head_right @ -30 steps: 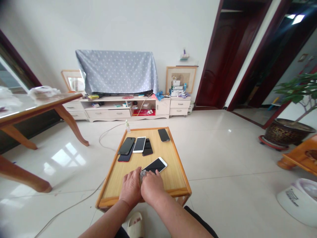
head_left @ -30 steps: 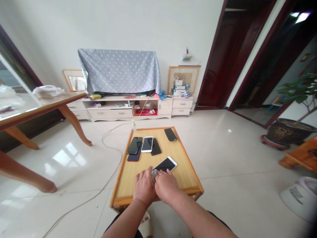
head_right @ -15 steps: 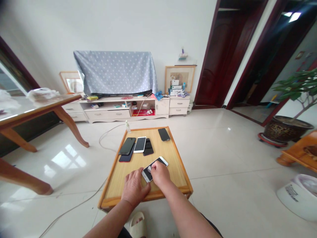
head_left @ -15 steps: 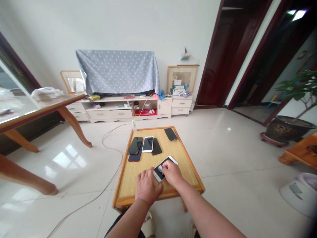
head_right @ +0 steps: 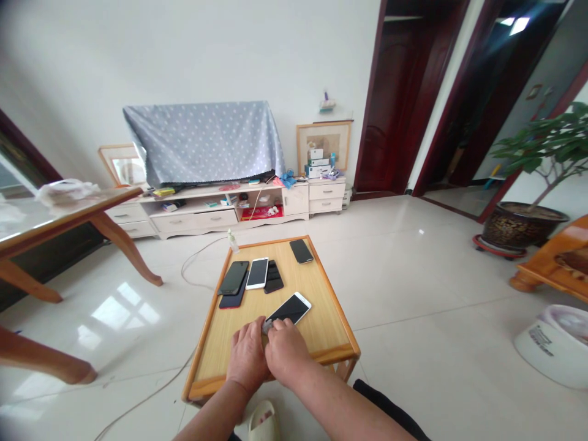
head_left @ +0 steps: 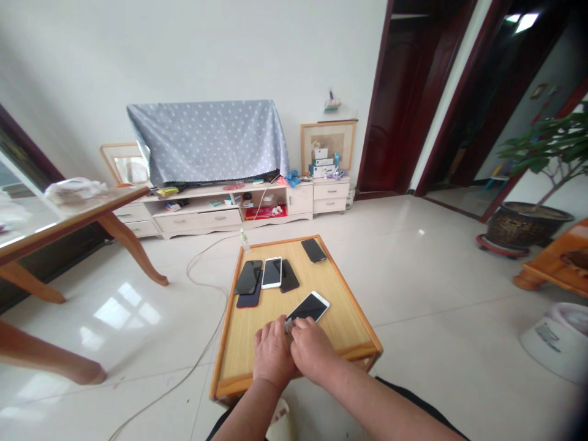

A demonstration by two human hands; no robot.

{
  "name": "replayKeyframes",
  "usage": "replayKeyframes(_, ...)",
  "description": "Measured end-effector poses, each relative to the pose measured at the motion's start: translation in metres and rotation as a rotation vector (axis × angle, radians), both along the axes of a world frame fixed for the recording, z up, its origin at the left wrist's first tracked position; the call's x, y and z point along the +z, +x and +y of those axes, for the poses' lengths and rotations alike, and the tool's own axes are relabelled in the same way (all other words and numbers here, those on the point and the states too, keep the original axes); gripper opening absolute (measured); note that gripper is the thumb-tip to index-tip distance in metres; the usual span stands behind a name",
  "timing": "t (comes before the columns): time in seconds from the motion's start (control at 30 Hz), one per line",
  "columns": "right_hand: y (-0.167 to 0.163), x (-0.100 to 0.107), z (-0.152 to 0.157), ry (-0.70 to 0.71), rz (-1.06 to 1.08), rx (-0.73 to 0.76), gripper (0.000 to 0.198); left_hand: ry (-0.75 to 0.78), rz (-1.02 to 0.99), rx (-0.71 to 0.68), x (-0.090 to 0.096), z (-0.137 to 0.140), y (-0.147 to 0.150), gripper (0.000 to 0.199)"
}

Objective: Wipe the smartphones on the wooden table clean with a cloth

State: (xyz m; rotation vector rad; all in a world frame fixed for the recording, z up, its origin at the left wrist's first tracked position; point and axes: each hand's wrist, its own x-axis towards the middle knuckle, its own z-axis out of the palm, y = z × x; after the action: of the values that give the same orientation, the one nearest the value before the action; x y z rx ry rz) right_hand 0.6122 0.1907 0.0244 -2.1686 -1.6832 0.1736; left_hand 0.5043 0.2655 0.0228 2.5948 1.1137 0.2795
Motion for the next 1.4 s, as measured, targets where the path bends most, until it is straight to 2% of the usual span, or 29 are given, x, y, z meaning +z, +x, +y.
replayKeyframes(0.07, 0.009, 0.002, -0.001, 0.026, -0.001, 0.0, 0.034, 0.014, -0.011, 0.003, 0.0, -0.001, 0.001, 0.052)
replayKeyframes(0.2, 0.039, 0.008, 0.002, -0.013, -0.004, -0.152, 0.037, 0.052, -0.015, 0.035, 0.004, -0.007, 0.006, 0.055)
replayKeyframes(0.27, 0.043, 0.008, 0.001, -0.035, -0.009, -0.186, 0.038, 0.065, -0.015, 0.051, 0.006, -0.009, 0.008, 0.056)
replayKeyframes(0.33, 0.035, 0.006, -0.001, -0.035, -0.013, -0.125, 0.041, 0.062, -0.018, 0.047, 0.005, -0.008, 0.008, 0.053)
replayKeyframes(0.43, 0.018, 0.003, -0.004, -0.016, -0.009, 0.075, 0.044, 0.055, -0.021, 0.042, 0.001, -0.006, 0.007, 0.049)
replayKeyframes(0.5, 0.018, 0.003, -0.002, -0.005, -0.007, 0.126, 0.044, 0.053, -0.02, 0.049, 0.0, -0.005, 0.007, 0.049)
replayKeyframes(0.57, 0.031, 0.005, 0.002, -0.013, -0.004, 0.058, 0.043, 0.056, -0.019, 0.057, 0.001, -0.006, 0.008, 0.052)
replayKeyframes(0.67, 0.056, 0.009, 0.007, -0.054, -0.004, -0.14, 0.042, 0.064, -0.019, 0.062, 0.004, -0.008, 0.009, 0.057)
replayKeyframes(0.73, 0.059, 0.01, 0.008, -0.063, -0.009, -0.195, 0.042, 0.065, -0.024, 0.058, 0.005, -0.008, 0.009, 0.057)
replayKeyframes(0.8, 0.049, 0.009, 0.007, -0.046, -0.011, -0.112, 0.042, 0.051, -0.025, 0.056, 0.005, -0.007, 0.008, 0.056)
replayKeyframes(0.9, 0.026, 0.007, 0.006, 0.003, -0.016, 0.092, 0.042, 0.008, -0.017, 0.051, 0.004, -0.005, 0.007, 0.052)
replayKeyframes(0.97, 0.023, 0.006, 0.008, 0.021, -0.019, 0.117, 0.042, 0.009, -0.023, 0.049, 0.004, -0.005, 0.006, 0.053)
replayKeyframes(1.1, 0.048, 0.006, 0.015, -0.038, -0.023, -0.122, 0.041, 0.037, -0.029, 0.036, 0.001, -0.005, 0.004, 0.061)
replayKeyframes(1.17, 0.053, 0.006, 0.017, -0.063, -0.028, -0.186, 0.042, 0.032, -0.025, 0.027, -0.002, -0.003, 0.003, 0.063)
replayKeyframes(1.23, 0.045, 0.005, 0.015, -0.046, -0.026, -0.104, 0.042, 0.033, -0.034, 0.023, -0.005, -0.002, 0.002, 0.063)
replayKeyframes(1.33, 0.025, 0.002, 0.01, -0.003, -0.011, 0.119, 0.043, 0.034, -0.057, 0.023, -0.009, 0.0, 0.0, 0.057)
replayKeyframes(1.4, 0.024, 0.0, 0.008, 0.008, -0.004, 0.146, 0.043, 0.031, -0.059, 0.027, -0.009, 0.0, 0.0, 0.056)
